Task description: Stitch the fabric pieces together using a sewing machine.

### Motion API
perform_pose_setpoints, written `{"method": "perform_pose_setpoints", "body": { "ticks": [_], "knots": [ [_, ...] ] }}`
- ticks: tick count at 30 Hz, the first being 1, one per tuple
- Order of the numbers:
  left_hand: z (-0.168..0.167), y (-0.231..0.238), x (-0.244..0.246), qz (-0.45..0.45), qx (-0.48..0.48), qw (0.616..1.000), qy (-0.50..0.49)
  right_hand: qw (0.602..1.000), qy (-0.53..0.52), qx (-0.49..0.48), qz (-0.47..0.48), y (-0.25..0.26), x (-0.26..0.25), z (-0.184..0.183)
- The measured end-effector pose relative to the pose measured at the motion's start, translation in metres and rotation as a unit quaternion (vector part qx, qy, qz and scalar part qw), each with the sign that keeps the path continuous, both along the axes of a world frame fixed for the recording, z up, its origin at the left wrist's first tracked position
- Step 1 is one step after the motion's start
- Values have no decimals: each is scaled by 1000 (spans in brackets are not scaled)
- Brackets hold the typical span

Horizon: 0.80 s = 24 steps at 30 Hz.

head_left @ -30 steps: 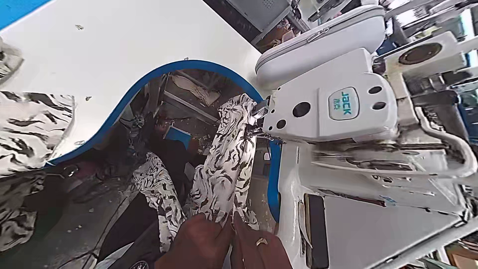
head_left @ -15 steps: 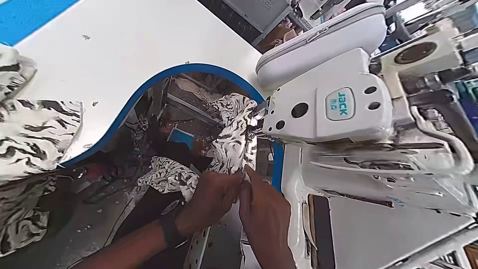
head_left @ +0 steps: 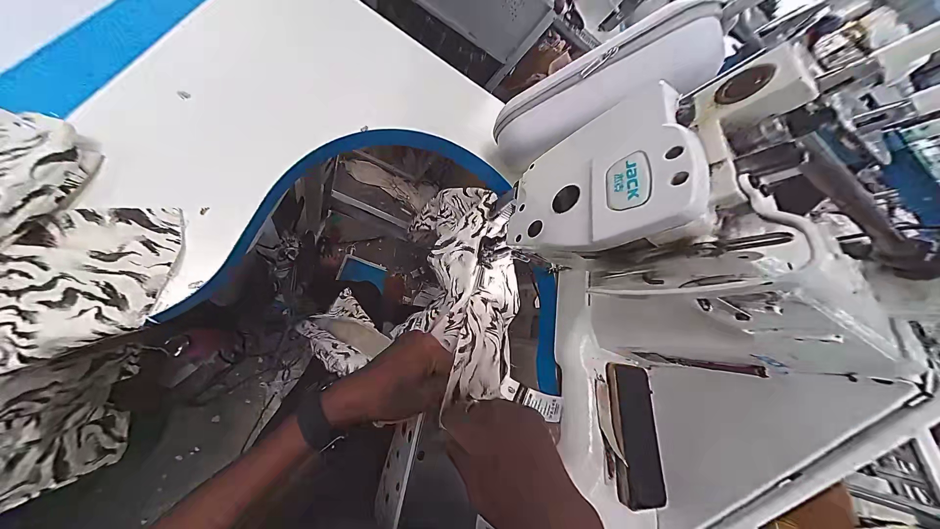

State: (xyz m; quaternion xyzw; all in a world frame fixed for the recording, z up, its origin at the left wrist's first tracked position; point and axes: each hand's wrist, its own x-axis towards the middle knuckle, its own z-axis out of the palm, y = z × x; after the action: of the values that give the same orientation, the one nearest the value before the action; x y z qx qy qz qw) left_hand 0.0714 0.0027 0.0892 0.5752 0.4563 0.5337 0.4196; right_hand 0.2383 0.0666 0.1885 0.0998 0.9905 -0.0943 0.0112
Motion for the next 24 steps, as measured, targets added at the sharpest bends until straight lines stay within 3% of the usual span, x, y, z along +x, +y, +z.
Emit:
{"method": "perform_pose_setpoints", "body": {
  "ticks": [4, 7, 9, 12, 14, 15, 18, 19, 21, 24],
  "knots": [
    [-15, 23, -10, -40, 11, 988, -150, 999, 27, 33, -20, 10, -12, -11],
    [5, 5, 12, 131, -22, 991, -10, 995, -30, 14, -94, 14, 2, 3],
    [17, -25, 29, 216, -53, 971, 89, 975, -160, -22, -151, 23, 22, 20],
    [8, -57, 12, 246, -116, 944, 184, 881, -406, -140, -200, 59, 37, -10],
    [7, -62, -5, 259, -95, 920, 278, 895, -365, -196, -166, 86, 62, -39],
    [13, -63, -6, 262, -58, 913, 307, 917, -318, -196, -140, 89, 71, -31],
    [30, -64, 42, 289, 31, 906, 309, 988, -146, -36, -30, 29, 82, 44],
    [25, -60, 59, 309, 47, 900, 304, 993, -117, -1, -13, -1, 76, 59],
    [11, -57, 85, 327, 49, 904, 272, 994, -102, -34, 13, -43, 68, 47],
    [1, -41, 81, 355, 42, 904, 236, 989, -108, -99, 3, -42, 52, 28]
  ]
}}
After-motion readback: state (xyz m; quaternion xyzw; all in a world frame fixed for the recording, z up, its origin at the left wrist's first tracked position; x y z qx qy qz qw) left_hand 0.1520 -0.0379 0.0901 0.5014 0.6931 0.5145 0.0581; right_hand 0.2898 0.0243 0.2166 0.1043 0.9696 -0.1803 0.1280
